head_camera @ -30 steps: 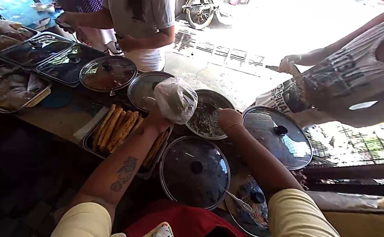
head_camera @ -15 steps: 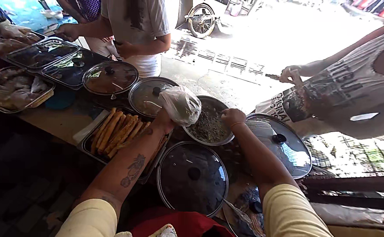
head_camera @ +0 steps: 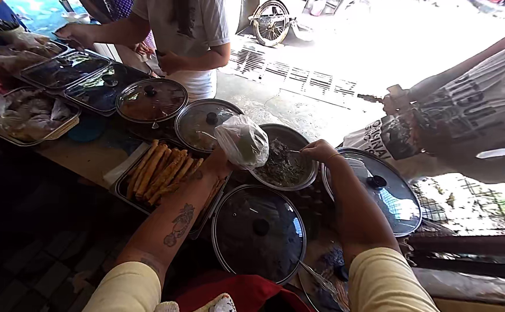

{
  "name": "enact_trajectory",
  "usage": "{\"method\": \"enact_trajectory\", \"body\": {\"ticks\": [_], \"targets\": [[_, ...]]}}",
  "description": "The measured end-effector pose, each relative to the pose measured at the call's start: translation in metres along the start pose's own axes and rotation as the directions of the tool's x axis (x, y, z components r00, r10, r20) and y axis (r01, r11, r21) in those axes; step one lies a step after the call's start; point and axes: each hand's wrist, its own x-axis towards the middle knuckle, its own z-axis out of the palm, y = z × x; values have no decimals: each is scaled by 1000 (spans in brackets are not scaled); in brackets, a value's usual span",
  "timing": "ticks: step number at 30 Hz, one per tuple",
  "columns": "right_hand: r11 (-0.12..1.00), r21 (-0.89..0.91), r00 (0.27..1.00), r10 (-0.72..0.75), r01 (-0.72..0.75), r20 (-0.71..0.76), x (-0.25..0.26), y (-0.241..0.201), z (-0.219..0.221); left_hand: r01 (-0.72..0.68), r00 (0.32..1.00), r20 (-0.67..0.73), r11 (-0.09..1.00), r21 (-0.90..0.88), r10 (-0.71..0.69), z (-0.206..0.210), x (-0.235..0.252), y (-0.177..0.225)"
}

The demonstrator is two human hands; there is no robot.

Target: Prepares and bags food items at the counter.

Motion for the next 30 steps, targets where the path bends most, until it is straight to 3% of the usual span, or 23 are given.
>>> {"method": "enact_trajectory", "body": {"ticks": [4, 8, 14, 19, 30], "targets": [[999, -27, 998, 30, -29, 58, -5, -1, -6, -24, 997, 71, 1000, 0, 24, -3, -4, -3], [993, 111, 998, 46, -50, 33, -15, 1, 4, -73, 996, 58, 997, -34, 75, -8, -6, -11], [948, 292, 991, 129, -131, 26, -43, 2, -12, -115, 993, 9, 985, 126, 115, -4, 5, -14], [920, 360, 987, 163, -152, 0, -60, 5, -19, -2, 997, -75, 1000, 25, 4, 10, 13, -15], [878, 475, 981, 143, -64, -134, -126, -48, -75, 129, 986, -119, 982, 137, -113, 39, 48, -48]]}}
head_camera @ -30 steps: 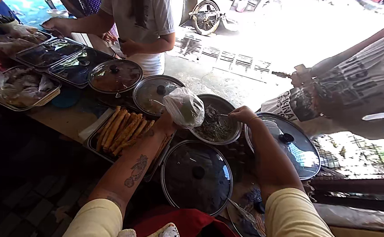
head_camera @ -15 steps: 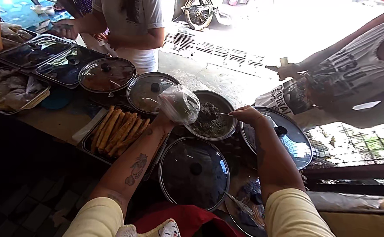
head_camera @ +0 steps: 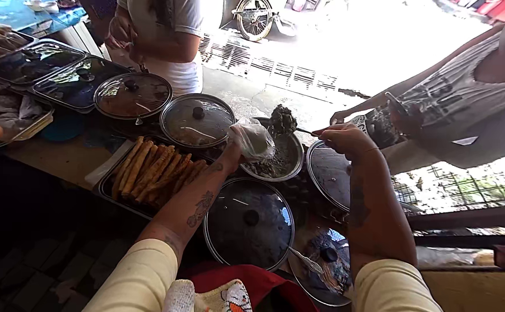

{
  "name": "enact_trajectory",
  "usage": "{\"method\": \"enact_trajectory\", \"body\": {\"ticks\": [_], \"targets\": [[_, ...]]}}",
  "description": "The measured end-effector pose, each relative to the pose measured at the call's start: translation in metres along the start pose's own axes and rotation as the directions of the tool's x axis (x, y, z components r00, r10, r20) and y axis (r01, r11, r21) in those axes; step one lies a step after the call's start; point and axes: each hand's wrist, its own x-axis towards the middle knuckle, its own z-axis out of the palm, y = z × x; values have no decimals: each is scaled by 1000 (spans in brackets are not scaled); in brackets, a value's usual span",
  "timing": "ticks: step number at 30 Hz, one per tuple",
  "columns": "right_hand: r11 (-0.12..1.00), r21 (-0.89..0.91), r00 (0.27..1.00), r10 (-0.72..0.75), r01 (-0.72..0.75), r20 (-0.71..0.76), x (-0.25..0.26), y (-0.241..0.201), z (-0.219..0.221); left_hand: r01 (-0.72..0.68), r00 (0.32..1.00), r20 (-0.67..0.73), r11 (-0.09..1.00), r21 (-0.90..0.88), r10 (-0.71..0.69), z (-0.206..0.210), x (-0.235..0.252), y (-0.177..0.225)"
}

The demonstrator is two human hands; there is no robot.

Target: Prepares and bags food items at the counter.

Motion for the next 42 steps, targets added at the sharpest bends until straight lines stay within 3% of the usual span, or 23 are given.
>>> {"method": "enact_trajectory", "body": {"ticks": [3, 5, 9, 10, 12, 14, 16, 18, 21, 23, 29, 33, 42], "targets": [[994, -62, 996, -89, 90, 15, -21, -15, 4, 12, 999, -31, 1000, -4, -12, 15, 3, -3], [939, -264, 975, -221, 220, 24, -33, -17, 15, 26, 999, -40, 999, -28, -27, 25, -3, 3], [626, -685, 880, -472, 373, 48, -65, -18, 51, 51, 999, -9, 997, -57, -52, 30, -2, 3], [547, -733, 827, -560, 404, 39, -71, -15, 57, 57, 998, -5, 997, -56, -58, 31, -3, 2], [501, -766, 770, -638, 404, -11, -77, -15, 54, 34, 999, -9, 998, -61, -35, 28, -3, -2], [557, -771, 811, -578, 309, -93, -77, -21, 41, 18, 1000, -3, 997, -80, -18, 22, -1, -8], [622, -767, 906, -399, 155, -141, -68, -25, 34, 21, 1000, 0, 997, -73, -21, 16, -4, -8], [611, -791, 966, -215, 15, -147, -49, -16, 41, 11, 1000, 14, 999, -50, -10, 10, -4, -9], [552, -828, 989, -35, -101, -143, -24, 14, 71, -41, 999, 22, 999, -35, 42, 5, -10, -5], [586, -803, 993, 35, -111, -112, -15, 33, 90, -49, 998, 28, 998, -38, 50, 1, -12, -1], [780, -621, 994, 108, -71, 23, 3, 54, 91, -55, 998, 35, 997, -57, 57, -12, -12, 9], [924, -361, 990, 143, -129, 14, 22, 80, 97, -21, 1000, 8, 999, -34, 21, -15, -12, 7], [976, 33, 976, 216, -215, -28, 2, 78, 63, -49, 998, -41, 998, 45, 51, -25, -8, 4]]}}
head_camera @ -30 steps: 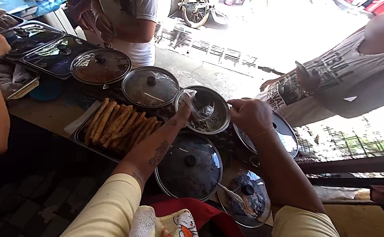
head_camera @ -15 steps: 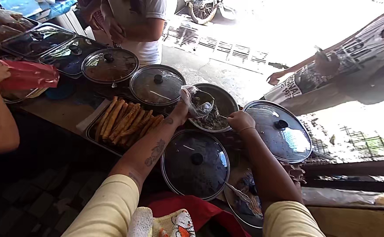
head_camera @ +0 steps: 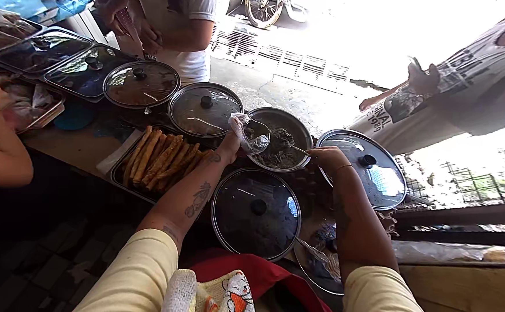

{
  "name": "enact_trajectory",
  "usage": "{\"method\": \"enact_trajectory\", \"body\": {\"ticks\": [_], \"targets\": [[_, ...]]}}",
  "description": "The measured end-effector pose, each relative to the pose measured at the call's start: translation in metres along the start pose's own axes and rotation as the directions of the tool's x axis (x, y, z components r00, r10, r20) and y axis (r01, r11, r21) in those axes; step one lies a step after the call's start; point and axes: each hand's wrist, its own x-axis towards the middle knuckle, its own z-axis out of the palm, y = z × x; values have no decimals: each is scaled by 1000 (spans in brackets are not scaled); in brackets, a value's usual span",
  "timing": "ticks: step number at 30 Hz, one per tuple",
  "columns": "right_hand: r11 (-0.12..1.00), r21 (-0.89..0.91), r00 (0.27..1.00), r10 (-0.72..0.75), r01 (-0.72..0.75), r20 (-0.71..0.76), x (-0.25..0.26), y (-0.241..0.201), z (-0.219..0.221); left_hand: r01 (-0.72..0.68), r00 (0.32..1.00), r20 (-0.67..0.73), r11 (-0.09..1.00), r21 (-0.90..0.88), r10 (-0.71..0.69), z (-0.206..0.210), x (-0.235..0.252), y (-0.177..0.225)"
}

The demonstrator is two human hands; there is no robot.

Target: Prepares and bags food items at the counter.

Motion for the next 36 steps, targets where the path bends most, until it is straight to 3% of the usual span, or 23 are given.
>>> {"method": "enact_trajectory", "body": {"ticks": [7, 11, 14, 18, 21, 23, 27, 31, 33, 36], "targets": [[997, -23, 996, -74, 73, -45, -30, -47, -20, 4, 1000, -1, 999, 47, -4, 14, 10, -4], [988, 15, 988, -152, 152, 0, -47, -72, -20, 58, 998, 24, 998, 38, -59, 32, 12, 1], [927, -221, 952, -305, 304, 34, -54, -76, -14, 85, 996, -1, 996, 28, -85, 45, 8, 6], [658, -661, 863, -504, 362, -28, -90, -85, -5, 91, 996, 23, 996, -5, -91, 45, 14, 0], [514, -766, 795, -607, 387, -6, -103, -86, -5, 77, 995, 60, 997, -29, -75, 41, 14, -5], [529, -753, 781, -623, 391, -32, -99, -84, -12, 67, 996, 70, 997, -43, -64, 39, 13, -7], [636, -746, 878, -454, 199, -153, -77, -76, -16, 77, 995, 63, 995, -62, -73, 34, 15, -10], [568, -822, 957, -211, -45, -198, -51, -43, 22, 38, 996, 81, 998, -39, -35, 27, 16, -10], [562, -823, 977, -115, -87, -181, -46, -34, 38, 35, 997, 72, 999, -31, -32, 24, 18, -9], [683, -730, 994, -55, -33, -96, -36, -26, 43, 22, 997, 78, 1000, -19, -20, 20, 13, -3]]}}
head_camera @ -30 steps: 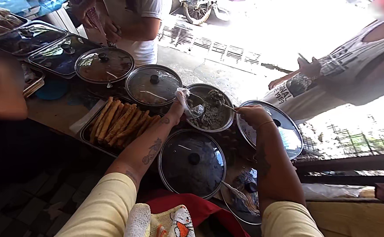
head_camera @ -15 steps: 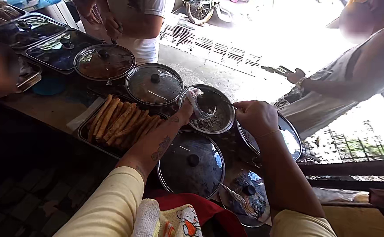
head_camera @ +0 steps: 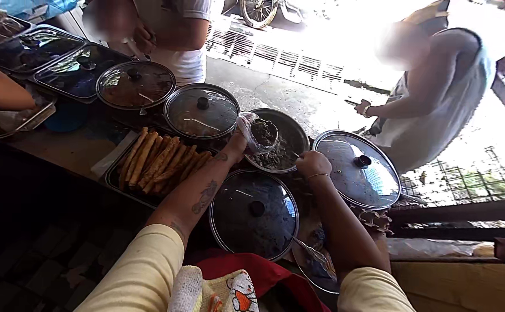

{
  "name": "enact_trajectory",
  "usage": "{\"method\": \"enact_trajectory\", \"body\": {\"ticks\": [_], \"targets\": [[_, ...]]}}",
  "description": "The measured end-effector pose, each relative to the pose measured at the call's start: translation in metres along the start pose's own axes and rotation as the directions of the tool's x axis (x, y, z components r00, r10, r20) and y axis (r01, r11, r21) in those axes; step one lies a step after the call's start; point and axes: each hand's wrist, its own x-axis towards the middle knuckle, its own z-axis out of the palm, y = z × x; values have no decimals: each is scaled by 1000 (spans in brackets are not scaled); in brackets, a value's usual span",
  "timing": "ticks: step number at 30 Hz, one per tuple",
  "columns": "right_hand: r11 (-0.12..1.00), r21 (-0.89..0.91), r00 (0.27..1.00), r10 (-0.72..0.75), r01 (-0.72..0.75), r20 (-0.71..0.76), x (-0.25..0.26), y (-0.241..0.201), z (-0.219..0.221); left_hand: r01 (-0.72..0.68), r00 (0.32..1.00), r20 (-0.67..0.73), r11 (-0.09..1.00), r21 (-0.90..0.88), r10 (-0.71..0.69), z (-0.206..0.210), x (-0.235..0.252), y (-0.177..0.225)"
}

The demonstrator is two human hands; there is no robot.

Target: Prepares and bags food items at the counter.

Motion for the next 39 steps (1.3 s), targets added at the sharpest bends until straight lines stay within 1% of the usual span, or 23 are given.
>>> {"method": "enact_trajectory", "body": {"ticks": [2, 4, 6, 9, 11, 15, 17, 19, 22, 24, 25, 26, 27, 29, 31, 32, 33, 35, 37, 39], "targets": [[986, 162, 997, -55, 45, 57, 12, 8, 5, 12, 1000, -4, 1000, -12, -12, -2, -1, 1], [946, 320, 993, -78, 47, 84, 26, 18, 14, 23, 1000, -14, 1000, -11, -23, -3, -2, 2], [892, 452, 994, -61, 13, 90, 37, 30, 18, 26, 1000, -15, 1000, -16, -26, -5, -3, 3], [806, 591, 995, -27, -33, 93, 40, 43, 15, 29, 999, -33, 999, -14, -29, -10, -5, 4], [742, 668, 994, -12, -62, 106, 35, 47, 8, 11, 999, -44, 1000, -7, -11, -12, -5, 3], [689, 723, 996, -12, -56, 89, 29, 48, -15, -24, 999, -33, 1000, 7, 24, -13, -2, -1], [640, 766, 997, 7, -59, 71, 23, 43, -29, -42, 998, -50, 999, 16, 43, -10, 0, -3], [621, 783, 998, -8, -37, 54, 14, 37, -46, -42, 998, -50, 999, 30, 44, -6, 3, -5], [647, 761, 997, -74, 50, -2, 0, 27, -66, -36, 998, -50, 998, 49, 39, 3, 5, -5], [659, 743, 992, -119, 118, -52, -8, 18, -71, -14, 998, -55, 999, 44, 16, 11, 4, -4], [687, 707, 985, -151, 166, -84, -11, 15, -72, 1, 998, -61, 999, 40, 2, 16, 3, -3], [736, 640, 975, -193, 221, -114, -16, 12, -73, 6, 998, -64, 999, 40, -4, 20, 3, -2], [801, 530, 961, -231, 278, -155, -20, 8, -74, 12, 998, -66, 999, 39, -10, 23, 2, -2], [904, 277, 937, -267, 325, -226, -38, 1, -80, 20, 998, -63, 999, 44, -17, 27, 4, -3], [924, 85, 882, -324, 372, -341, -53, 0, -84, 21, 998, -56, 999, 45, -18, 27, 7, -9], [925, 38, 860, -335, 377, -386, -56, 2, -84, 19, 999, -48, 999, 27, -18, 26, 9, -11], [929, 30, 851, -324, 368, -414, -56, 5, -85, 16, 999, -36, 1000, 8, -16, 25, 9, -13], [957, 57, 882, -239, 286, -406, -46, 11, -80, 29, 1000, -1, 999, -25, -29, 23, 4, -11], [987, 41, 939, -131, 152, -318, -29, 13, -66, 28, 999, 21, 998, -48, -27, 20, 1, -11], [999, -34, 977, -39, 32, -210, -17, 8, -43, 9, 1000, 26, 999, -44, -8, 17, -3, -9]]}}
